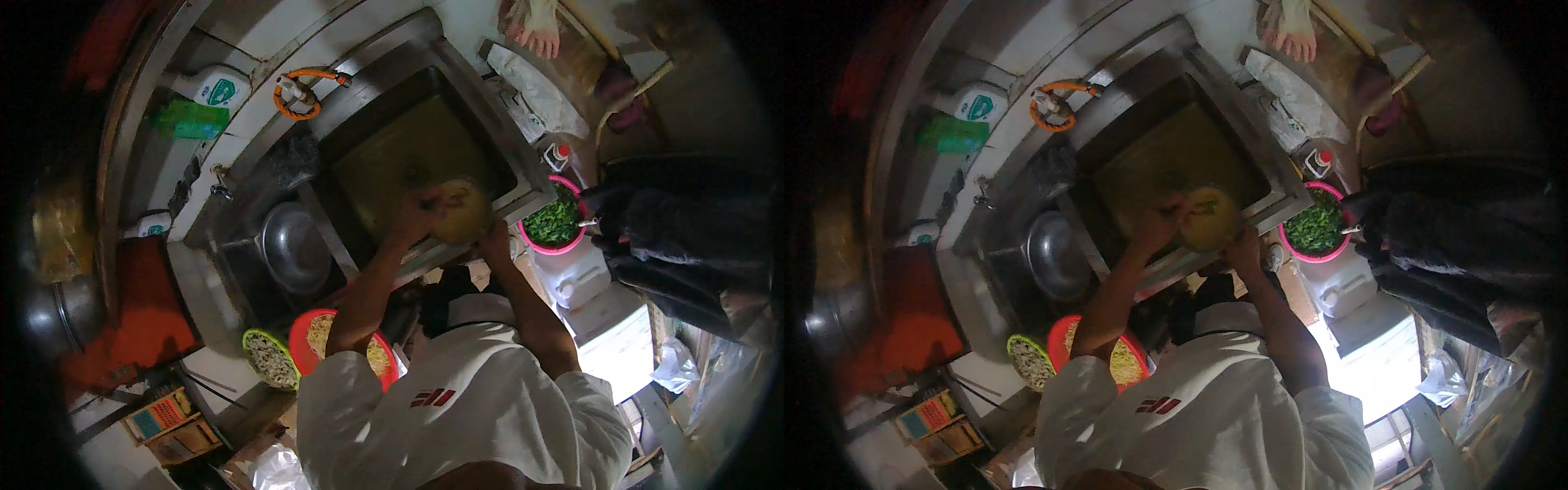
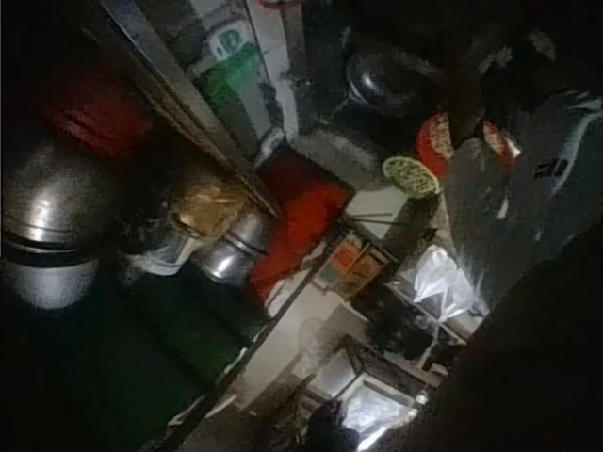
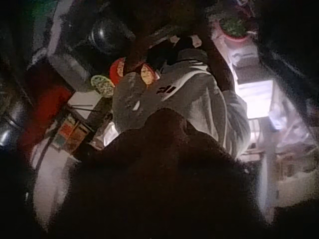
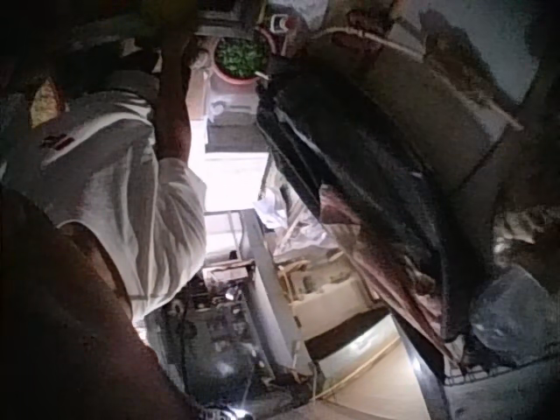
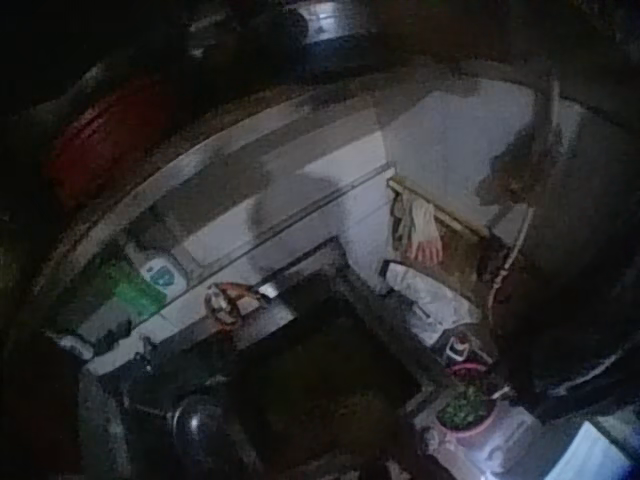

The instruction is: The person scoops white powder into a large bowl, pours liquid from a bottle into a smaller bowl containing some of the powder, and then stirs the mixture with a utensil while adding water at a sink.

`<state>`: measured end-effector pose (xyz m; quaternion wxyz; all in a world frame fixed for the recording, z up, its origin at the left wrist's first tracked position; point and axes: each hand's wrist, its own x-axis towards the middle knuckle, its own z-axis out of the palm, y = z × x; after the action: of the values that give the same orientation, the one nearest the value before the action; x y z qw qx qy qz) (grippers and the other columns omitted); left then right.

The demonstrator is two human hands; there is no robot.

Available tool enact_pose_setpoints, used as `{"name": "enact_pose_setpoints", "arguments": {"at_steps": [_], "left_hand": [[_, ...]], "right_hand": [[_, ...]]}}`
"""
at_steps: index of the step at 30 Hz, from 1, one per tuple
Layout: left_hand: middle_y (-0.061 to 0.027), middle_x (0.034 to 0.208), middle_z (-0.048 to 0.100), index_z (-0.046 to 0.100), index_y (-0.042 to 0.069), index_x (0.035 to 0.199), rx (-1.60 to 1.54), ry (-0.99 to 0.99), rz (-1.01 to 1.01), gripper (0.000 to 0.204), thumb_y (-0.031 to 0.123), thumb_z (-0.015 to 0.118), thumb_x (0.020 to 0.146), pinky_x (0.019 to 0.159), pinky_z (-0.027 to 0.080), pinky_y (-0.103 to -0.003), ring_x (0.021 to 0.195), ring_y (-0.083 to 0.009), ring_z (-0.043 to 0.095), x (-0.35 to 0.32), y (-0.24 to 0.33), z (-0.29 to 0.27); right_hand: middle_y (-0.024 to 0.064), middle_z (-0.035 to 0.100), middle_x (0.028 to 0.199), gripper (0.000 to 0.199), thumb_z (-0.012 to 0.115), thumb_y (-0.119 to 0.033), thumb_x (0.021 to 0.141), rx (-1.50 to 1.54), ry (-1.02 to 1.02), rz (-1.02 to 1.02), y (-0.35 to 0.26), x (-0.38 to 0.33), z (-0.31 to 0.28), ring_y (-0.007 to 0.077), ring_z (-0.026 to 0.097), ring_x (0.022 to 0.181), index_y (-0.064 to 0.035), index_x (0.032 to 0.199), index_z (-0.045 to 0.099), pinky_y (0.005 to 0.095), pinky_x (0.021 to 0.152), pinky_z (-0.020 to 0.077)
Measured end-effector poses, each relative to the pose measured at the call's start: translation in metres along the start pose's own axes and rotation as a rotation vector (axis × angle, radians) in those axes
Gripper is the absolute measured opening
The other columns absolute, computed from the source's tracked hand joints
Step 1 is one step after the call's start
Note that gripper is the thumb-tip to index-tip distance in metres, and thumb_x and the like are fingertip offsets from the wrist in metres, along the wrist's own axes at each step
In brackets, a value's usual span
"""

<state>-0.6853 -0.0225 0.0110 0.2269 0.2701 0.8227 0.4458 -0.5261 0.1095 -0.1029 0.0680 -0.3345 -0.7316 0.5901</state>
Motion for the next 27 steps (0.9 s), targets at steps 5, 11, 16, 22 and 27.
{"name": "enact_pose_setpoints", "arguments": {"at_steps": [5,11,16,22,27], "left_hand": [[-0.009,0.084,0.065,0.064,0.004,0.094,-0.294,-0.077,-0.349,0.018,0.02,0.058,0.09,0.063,0.053,-0.026,0.078,-0.014,0.063,0.015,-0.016,-0.027],[-0.0063,0.083,0.064,0.063,0.004,0.094,-0.252,-0.126,-0.18,0.016,0.018,0.06,0.088,0.072,0.051,-0.029,0.078,-0.0138,0.063,0.033,-0.027,-0.038],[-0.0071,0.089,0.065,0.063,0.004,0.096,-0.314,-0.077,0.003,0.016,0.016,0.063,0.086,0.072,0.051,-0.028,0.082,-0.0143,0.062,0.042,-0.011,-0.055],[-0.0036,0.077,0.062,0.062,0.003,0.091,-0.105,-0.06,0.107,0.012,0.013,0.062,0.085,0.063,0.05,-0.028,0.068,-0.0127,0.06,0.045,-0.053,-0.102],[-0.0048,0.075,0.061,0.061,0.001,0.089,-0.162,-0.035,-0.074,0.015,0.016,0.063,0.086,0.057,0.049,-0.027,0.065,-0.0137,0.061,0.029,-0.002,-0.126]], "right_hand": [[0.0178,0.051,0.094,0.034,0.065,-0.013,0.074,0.131,-0.004,0.162,-0.035,-0.003,-0.009,0.0303,0.056,0.081,0.0045,0.1,0.051,0.0427,0.063,0.0476],[0.0159,0.05,0.091,0.034,0.064,-0.012,0.075,0.014,0.059,-0.024,0.013,0.02,0.023,0.0279,0.057,0.079,0.0045,0.1,0.049,0.0397,0.059,0.0486],[0.0158,0.049,0.086,0.031,0.065,-0.011,0.076,-0.458,0.111,-0.26,-0.017,0.029,0.023,0.0236,0.058,0.077,0.0039,0.097,0.048,0.0353,0.05,0.0496],[0.0187,0.048,0.081,0.031,0.068,-0.015,0.07,-0.031,0.003,0.066,-0.029,0.04,0.024,0.0306,0.054,0.075,0.0041,0.087,0.049,0.0434,0.057,0.0469],[0.0166,0.044,0.087,0.031,0.065,-0.005,0.072,-0.017,-0.032,0.082,-0.089,0.026,0.011,0.0281,0.061,0.069,0.0022,0.089,0.041,0.0371,0.044,0.0535]]}}
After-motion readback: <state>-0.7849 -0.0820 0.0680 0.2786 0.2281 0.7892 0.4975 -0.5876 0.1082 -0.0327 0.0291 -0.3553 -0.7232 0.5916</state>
